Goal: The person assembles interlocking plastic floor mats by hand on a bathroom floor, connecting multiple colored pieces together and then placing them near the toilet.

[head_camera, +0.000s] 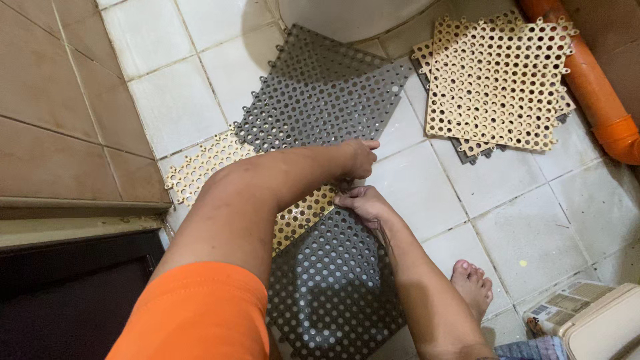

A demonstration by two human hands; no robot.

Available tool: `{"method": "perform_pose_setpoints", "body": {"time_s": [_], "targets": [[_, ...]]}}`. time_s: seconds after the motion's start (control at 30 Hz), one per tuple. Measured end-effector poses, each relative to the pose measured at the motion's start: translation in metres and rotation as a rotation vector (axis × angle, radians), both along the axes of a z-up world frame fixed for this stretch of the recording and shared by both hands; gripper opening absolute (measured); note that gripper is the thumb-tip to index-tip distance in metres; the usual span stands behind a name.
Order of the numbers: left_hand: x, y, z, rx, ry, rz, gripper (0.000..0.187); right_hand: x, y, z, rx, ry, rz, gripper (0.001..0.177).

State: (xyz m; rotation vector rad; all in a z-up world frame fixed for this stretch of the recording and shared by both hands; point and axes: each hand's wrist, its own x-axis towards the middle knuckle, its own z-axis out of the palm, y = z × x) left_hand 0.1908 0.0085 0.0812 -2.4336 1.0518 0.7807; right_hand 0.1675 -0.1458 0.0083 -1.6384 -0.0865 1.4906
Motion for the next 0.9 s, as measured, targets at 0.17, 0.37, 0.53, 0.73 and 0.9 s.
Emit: {"method": "perform_pose_setpoints", "body": {"time_s": [0.17,0.37,0.53,0.73,0.9], "targets": [[0.004,0.003,0.001,0.023,0.031,-0.024,0.032,-0.019,-0.003,0.002,0.048,-0.155,-0.041,0.025],[0.007,0.004,-0.007,-0.005,0.039,-0.063,0.027,-0.042,0.003,-0.017,0.227,-0.528,-0.127,0.039],[0.004,0.002,-0.002,-0.043,0.054,-0.069,0.024,-0.044,0.011,0.001,-0.018,-0.631,-0.088,0.048],[-0.005,0.001,0.021,-0.045,0.041,-0.112,0.035,-0.052,0.020,0.004,0.079,-0.700,-0.229,0.035],[-0.005,-0.014,0.010,0.032,0.003,-0.180,0.028,-0.054,0.014,0.010,-0.079,-0.652,-0.200,0.041]]}}
